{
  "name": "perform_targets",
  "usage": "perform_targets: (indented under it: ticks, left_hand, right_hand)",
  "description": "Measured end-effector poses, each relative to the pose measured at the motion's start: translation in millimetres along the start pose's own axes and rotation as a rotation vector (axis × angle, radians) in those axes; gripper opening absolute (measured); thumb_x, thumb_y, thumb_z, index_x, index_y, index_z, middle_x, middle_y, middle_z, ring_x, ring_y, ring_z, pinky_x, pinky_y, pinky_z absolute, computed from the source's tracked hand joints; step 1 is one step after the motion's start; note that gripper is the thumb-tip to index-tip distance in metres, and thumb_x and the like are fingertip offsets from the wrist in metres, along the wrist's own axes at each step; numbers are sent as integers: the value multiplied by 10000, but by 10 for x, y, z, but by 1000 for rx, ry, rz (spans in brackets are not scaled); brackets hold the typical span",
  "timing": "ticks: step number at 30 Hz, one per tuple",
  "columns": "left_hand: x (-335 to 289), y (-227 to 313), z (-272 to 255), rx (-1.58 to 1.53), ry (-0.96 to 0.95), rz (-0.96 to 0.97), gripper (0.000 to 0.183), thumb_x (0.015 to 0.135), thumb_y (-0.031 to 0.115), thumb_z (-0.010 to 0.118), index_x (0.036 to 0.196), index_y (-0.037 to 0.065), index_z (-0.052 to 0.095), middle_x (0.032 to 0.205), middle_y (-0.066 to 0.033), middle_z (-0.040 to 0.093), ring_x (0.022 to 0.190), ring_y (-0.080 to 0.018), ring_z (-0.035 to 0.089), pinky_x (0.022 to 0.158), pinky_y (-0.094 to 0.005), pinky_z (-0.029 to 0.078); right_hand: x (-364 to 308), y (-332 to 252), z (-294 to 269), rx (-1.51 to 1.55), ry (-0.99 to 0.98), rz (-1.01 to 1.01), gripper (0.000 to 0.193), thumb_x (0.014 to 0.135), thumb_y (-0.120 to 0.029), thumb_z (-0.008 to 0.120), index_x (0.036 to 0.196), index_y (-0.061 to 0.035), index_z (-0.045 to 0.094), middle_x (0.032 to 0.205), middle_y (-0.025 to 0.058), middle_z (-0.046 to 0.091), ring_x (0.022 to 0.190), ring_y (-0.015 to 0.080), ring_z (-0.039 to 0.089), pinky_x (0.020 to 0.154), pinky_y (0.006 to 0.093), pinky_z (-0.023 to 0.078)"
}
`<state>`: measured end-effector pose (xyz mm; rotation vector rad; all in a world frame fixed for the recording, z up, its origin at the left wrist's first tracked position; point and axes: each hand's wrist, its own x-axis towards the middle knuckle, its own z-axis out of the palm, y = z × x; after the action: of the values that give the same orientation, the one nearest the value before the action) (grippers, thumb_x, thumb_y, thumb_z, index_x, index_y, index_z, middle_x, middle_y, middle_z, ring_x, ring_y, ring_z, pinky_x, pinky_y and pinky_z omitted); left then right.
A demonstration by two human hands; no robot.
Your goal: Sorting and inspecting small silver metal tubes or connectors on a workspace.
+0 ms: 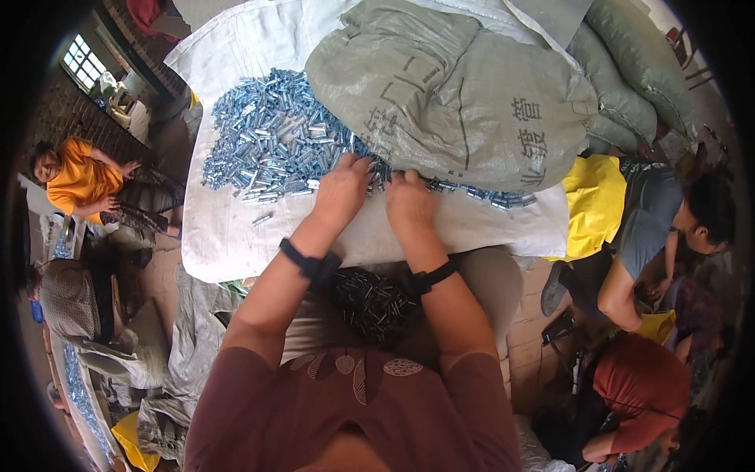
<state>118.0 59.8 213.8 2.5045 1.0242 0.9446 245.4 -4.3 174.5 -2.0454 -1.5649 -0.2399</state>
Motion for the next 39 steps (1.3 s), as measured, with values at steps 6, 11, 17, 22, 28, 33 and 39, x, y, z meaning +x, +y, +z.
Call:
perform_targets:
  ticks: [6, 11, 17, 22, 28, 33, 39]
  left_hand:
    - [37, -249, 246, 181, -40, 3, 64, 750, 32, 571, 814, 28, 572, 890, -207, 576, 694, -361, 620, 611, -426, 509]
    - [-316, -224, -45, 159, -29, -96, 37, 759, 57, 589, 764, 29, 566, 868, -190, 568, 680, -346, 617, 607, -415, 508]
    - [-547, -258, -193, 61, 89, -147, 139, 775, 107, 653, 900, 45, 657, 831, -143, 555, 682, -339, 596, 608, -410, 487]
    - [-674, -274, -253, 17, 133, -216, 149, 772, 109, 666, 916, 72, 678, 804, -128, 549, 713, -318, 584, 627, -398, 470]
    - [-806, -382, -317, -37, 109, -305, 125, 766, 102, 661, 887, 70, 672, 828, -142, 572, 699, -332, 596, 621, -402, 481]
    - [-841, -369, -397, -122, 157, -313, 110, 760, 81, 676, 867, 55, 668, 769, -132, 569, 636, -290, 580, 587, -366, 473]
    - [-1014, -239, -313, -676, 173, -449, 131, 744, 0, 714, 854, 4, 643, 721, -25, 554, 580, -93, 457, 551, -243, 415]
  right_hand:
    - [-78, -120, 102, 38, -58, -28, 289, 809, -185, 636, 1063, -46, 636, 872, 110, 575, 799, 306, 598, 665, 397, 492]
    - [-196, -156, 12, 106, -101, -81, 297, 802, -178, 643, 1076, -64, 631, 911, 104, 571, 840, 291, 593, 693, 399, 492]
    - [-264, -32, -106, 310, -79, -113, 284, 815, -163, 636, 1088, -86, 631, 958, 86, 582, 861, 267, 591, 723, 369, 485]
    - [-301, 6, -127, 368, -79, -48, 208, 800, -158, 663, 991, -75, 668, 908, 81, 599, 811, 260, 596, 699, 345, 484]
    - [-336, -75, -158, 261, -28, -6, 153, 790, -191, 665, 912, -98, 672, 848, 68, 582, 765, 260, 594, 654, 368, 485]
    - [-340, 1, -125, 436, 19, 109, 154, 775, -162, 699, 888, -68, 655, 769, 84, 615, 643, 224, 600, 596, 338, 486]
    - [-445, -239, -314, 1180, -320, 443, 123, 843, -117, 654, 926, -27, 652, 761, 17, 628, 642, 75, 566, 517, 243, 465]
